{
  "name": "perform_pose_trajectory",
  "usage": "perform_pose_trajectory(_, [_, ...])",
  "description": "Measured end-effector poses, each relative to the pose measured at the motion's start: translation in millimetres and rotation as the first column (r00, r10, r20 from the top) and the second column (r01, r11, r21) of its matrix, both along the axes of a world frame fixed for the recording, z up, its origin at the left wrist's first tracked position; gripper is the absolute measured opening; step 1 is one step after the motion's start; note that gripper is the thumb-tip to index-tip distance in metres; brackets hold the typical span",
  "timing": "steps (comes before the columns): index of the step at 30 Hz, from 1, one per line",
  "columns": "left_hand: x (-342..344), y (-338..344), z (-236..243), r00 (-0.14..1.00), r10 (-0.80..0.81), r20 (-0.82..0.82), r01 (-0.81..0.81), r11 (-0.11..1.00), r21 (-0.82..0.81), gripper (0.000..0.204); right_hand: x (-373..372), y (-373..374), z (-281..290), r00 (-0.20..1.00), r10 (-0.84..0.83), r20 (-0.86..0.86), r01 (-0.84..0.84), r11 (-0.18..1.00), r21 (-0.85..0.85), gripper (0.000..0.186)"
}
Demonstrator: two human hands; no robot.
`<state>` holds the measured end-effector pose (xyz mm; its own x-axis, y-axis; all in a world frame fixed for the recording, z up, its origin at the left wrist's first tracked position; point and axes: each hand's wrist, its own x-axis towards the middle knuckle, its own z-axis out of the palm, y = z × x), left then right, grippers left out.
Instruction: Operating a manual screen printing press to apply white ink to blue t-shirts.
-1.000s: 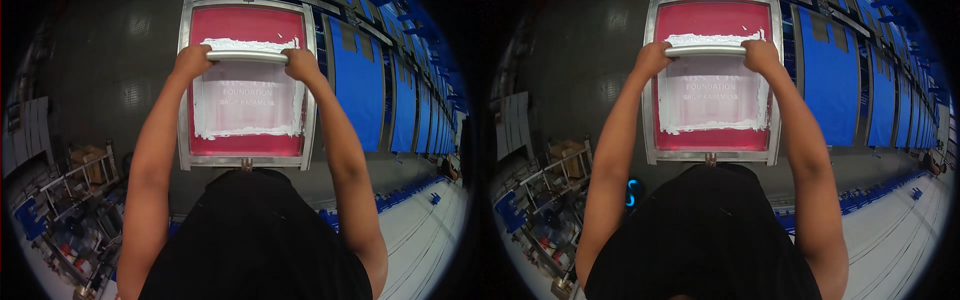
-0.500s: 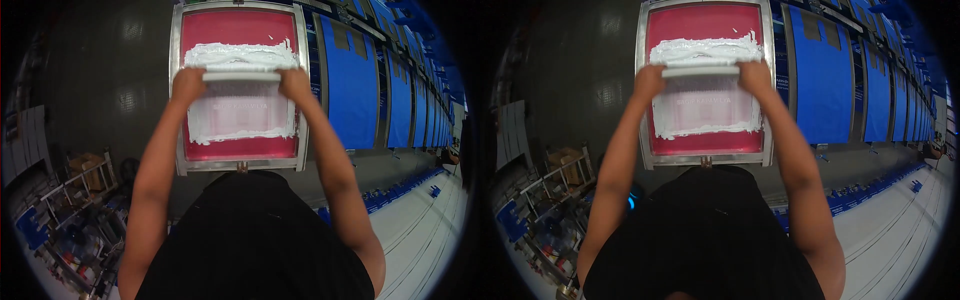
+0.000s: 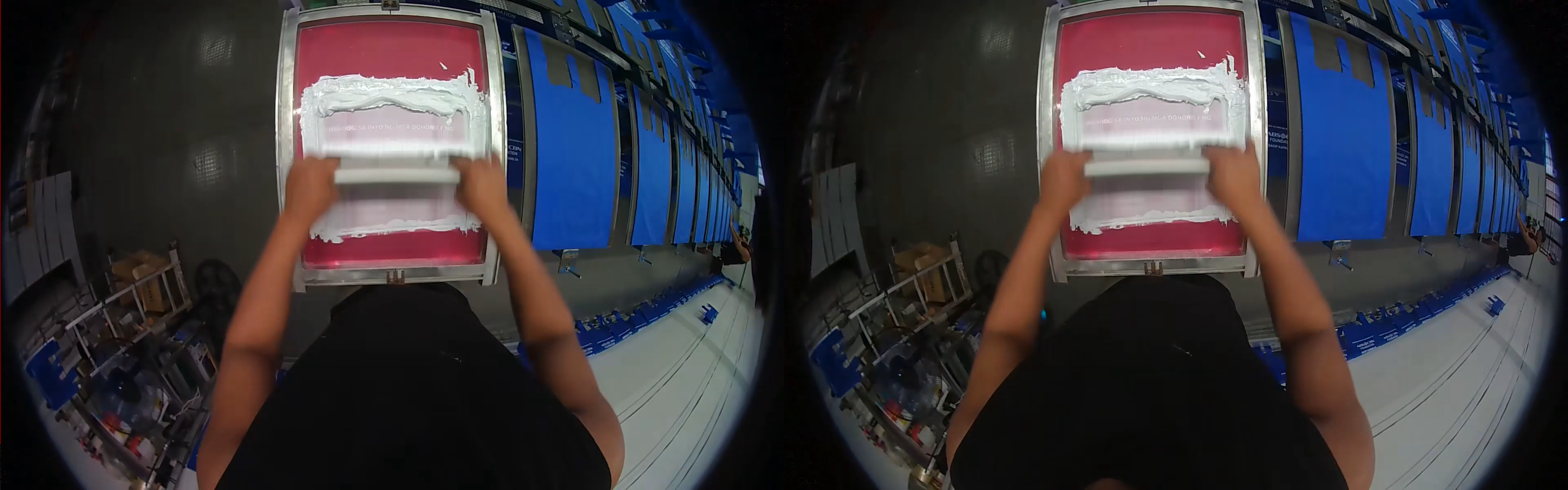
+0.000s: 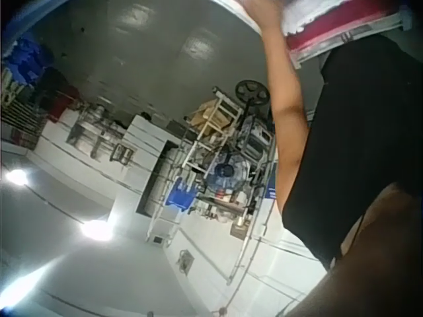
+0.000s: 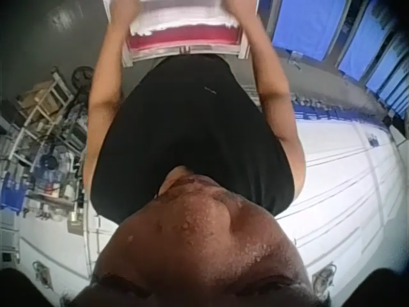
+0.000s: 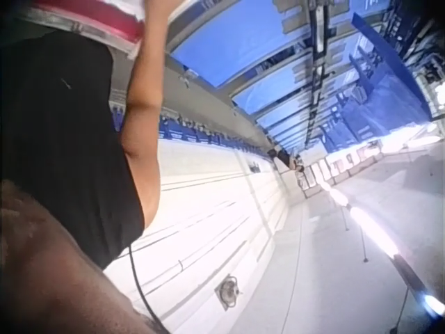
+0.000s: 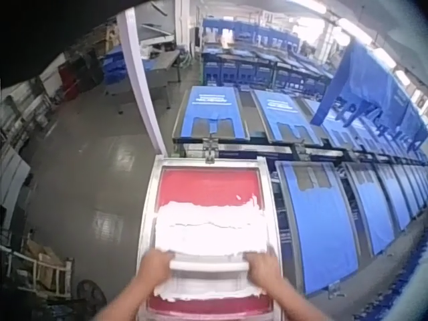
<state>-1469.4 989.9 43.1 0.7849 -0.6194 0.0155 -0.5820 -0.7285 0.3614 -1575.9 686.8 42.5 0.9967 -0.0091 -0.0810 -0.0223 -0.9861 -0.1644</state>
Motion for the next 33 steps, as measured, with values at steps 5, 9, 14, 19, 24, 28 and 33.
perform_pose_trajectory(5, [80,-27,22,0.999,0.033,0.008,-0.033,0.999,-0.035,0.022,91,-26,29,0.997,0.034,-0.071,-0.035,0.999,-0.011,0.04])
perform_pose_trajectory(9, [-19,27,21,0.996,0.042,-0.076,-0.043,0.999,-0.011,0.031,-7,13,52,0.982,0.038,-0.186,-0.041,0.999,-0.014,0.042])
perform_pose_trajectory(14, [-112,49,-7,0.999,-0.04,0.019,0.043,0.985,-0.17,0.036,-99,41,12,0.997,-0.024,-0.075,0.036,0.987,0.16,0.043])
perform_pose_trajectory(19, [61,-25,9,0.994,0.109,-0.008,-0.11,0.994,-0.023,0.018,74,-19,8,0.995,-0.008,-0.095,0.002,0.998,-0.063,0.041])
perform_pose_trajectory(24, [62,-24,21,0.992,0.093,-0.088,-0.096,0.995,-0.028,0.027,78,-25,32,0.988,-0.026,-0.15,0.023,0.999,-0.025,0.044])
perform_pose_trajectory(28, [-78,37,20,0.998,-0.024,-0.063,0.021,0.999,-0.044,0.034,-65,29,47,0.979,0.015,-0.202,-0.003,0.998,0.06,0.041])
perform_pose_trajectory(33, [-46,12,-8,0.999,-0.003,0.035,0.009,0.988,-0.154,0.031,-42,5,0,0.996,0.015,0.085,-0.025,0.993,0.115,0.042])
